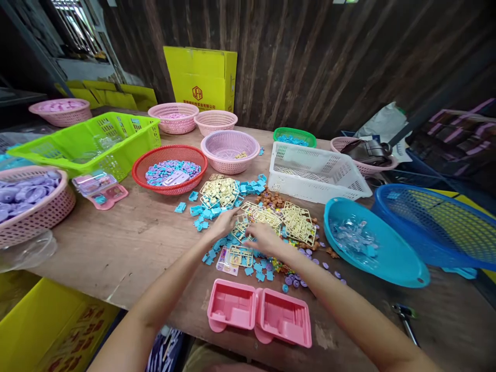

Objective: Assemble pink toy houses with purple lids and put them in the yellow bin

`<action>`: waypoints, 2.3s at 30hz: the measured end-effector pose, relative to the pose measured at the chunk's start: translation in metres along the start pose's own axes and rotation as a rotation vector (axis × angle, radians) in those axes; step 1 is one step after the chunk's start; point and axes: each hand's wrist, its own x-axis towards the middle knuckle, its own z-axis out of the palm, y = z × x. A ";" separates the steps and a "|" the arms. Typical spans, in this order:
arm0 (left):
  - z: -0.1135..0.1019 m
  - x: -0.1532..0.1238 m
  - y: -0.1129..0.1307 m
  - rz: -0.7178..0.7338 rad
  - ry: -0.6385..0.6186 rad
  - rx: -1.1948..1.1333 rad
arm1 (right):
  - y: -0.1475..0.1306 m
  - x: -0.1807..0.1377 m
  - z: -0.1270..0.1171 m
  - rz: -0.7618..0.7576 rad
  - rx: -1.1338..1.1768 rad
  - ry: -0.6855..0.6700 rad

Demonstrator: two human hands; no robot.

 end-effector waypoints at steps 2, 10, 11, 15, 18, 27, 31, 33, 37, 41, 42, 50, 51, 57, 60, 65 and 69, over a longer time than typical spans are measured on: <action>-0.004 -0.007 0.000 0.020 0.035 0.020 | -0.012 -0.015 0.017 -0.054 -0.030 -0.039; 0.011 -0.044 -0.004 0.117 -0.115 0.146 | -0.003 -0.014 0.027 -0.038 0.067 0.039; 0.015 -0.043 -0.003 0.114 -0.117 0.171 | 0.000 -0.013 0.023 -0.046 0.090 0.053; 0.022 -0.033 0.008 0.057 -0.065 0.262 | 0.029 -0.018 0.005 0.087 0.133 0.139; 0.025 -0.031 0.016 0.049 -0.119 0.339 | 0.068 -0.035 -0.006 0.407 0.076 0.201; 0.036 -0.032 0.026 -0.058 -0.216 0.487 | 0.119 -0.070 -0.014 0.578 -0.005 0.155; 0.035 -0.032 0.025 -0.093 -0.176 0.485 | 0.116 -0.071 -0.016 0.540 0.009 0.199; 0.034 -0.032 0.023 -0.100 -0.156 0.469 | 0.118 -0.072 -0.016 0.511 0.030 0.230; 0.033 -0.029 0.020 -0.119 -0.120 0.447 | 0.122 -0.075 -0.012 0.480 0.089 0.317; 0.032 -0.024 0.018 -0.147 -0.111 0.427 | 0.123 -0.076 -0.007 0.502 0.132 0.417; 0.031 -0.023 0.018 -0.152 -0.110 0.417 | 0.123 -0.076 -0.007 0.510 0.144 0.439; 0.012 -0.013 0.016 -0.160 -0.106 0.154 | 0.121 -0.080 -0.012 0.471 0.676 0.647; 0.009 -0.013 0.017 -0.164 -0.111 0.107 | 0.117 -0.080 -0.012 0.458 0.796 0.677; 0.007 -0.019 0.038 -0.168 -0.082 -0.224 | 0.065 -0.065 -0.012 0.458 1.303 0.567; 0.015 -0.026 0.051 -0.196 -0.086 -0.397 | 0.036 -0.051 -0.006 0.435 1.373 0.517; 0.028 -0.038 0.058 -0.285 -0.105 -0.614 | 0.016 -0.033 0.008 0.481 1.355 0.579; 0.039 -0.043 0.056 -0.304 -0.019 -0.708 | 0.008 -0.024 0.022 0.532 1.323 0.662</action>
